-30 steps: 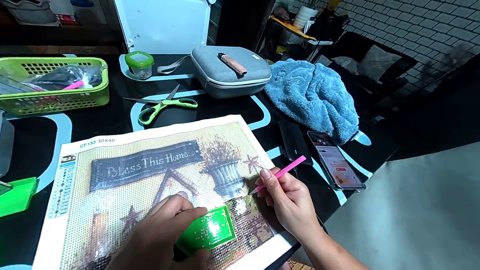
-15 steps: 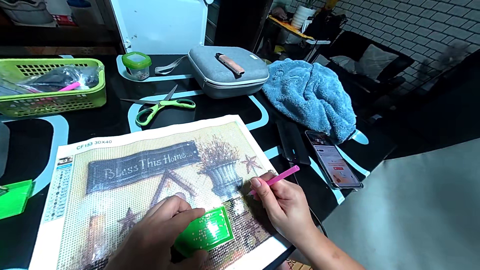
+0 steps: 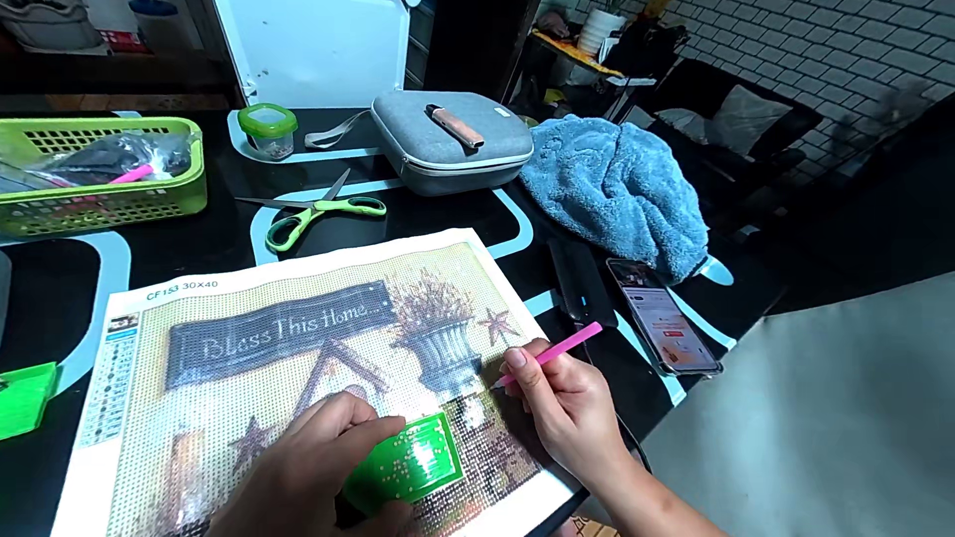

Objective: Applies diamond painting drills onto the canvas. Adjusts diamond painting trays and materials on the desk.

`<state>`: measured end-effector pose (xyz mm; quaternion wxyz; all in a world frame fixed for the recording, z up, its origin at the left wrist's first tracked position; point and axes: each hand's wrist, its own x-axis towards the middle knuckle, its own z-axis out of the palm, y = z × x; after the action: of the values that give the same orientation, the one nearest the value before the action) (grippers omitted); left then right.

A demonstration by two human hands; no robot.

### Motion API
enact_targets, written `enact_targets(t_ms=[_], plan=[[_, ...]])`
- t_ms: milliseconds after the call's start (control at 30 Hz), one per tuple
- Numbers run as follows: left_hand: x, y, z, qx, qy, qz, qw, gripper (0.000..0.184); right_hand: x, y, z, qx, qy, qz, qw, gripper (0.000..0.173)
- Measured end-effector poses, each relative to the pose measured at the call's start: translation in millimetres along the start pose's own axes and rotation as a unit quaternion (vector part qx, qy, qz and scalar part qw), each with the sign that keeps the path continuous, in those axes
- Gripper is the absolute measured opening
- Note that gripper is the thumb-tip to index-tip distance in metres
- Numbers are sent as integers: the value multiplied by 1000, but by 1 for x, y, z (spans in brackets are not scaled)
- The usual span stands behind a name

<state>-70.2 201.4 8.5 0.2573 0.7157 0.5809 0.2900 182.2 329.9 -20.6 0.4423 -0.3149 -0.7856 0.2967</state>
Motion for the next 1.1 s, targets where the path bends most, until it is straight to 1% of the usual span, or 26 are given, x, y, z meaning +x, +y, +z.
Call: enact_targets(t_ms=[333, 533, 633, 733, 833, 900, 933, 1000, 1067, 1100], plan=[[1, 2, -3, 2, -17, -7, 1000, 47, -1, 1, 1, -20, 7, -1, 1000, 29], [2, 4, -4, 0, -26, -18, 999, 47, 0, -1, -1, 27, 7, 11, 1000, 30], [2, 5, -5, 0, -26, -21, 999, 47, 0, 0, 1, 29, 0, 12, 999, 30], [2, 5, -5, 4, -34, -23, 999, 47, 0, 0, 1, 0, -9, -7, 1000, 30], [2, 5, -6, -2, -36, -24, 999, 47, -1, 0, 1, -51, -13, -37, 998, 33], [2, 5, -6, -3, -35, -25, 999, 48, -2, 1, 2, -53, -13, -42, 998, 33], [2, 5, -6, -3, -35, -25, 999, 48, -1, 1, 1, -41, -14, -31, 999, 33], [2, 6, -6, -4, -35, -26, 999, 48, 0, 0, -1, 19, -9, 15, 1000, 30], [1, 5, -6, -3, -34, -24, 999, 48, 2, -1, -3, 73, 11, 63, 995, 30], [1, 5, -6, -2, -33, -23, 999, 48, 2, -1, -3, 84, 21, 73, 994, 29]])
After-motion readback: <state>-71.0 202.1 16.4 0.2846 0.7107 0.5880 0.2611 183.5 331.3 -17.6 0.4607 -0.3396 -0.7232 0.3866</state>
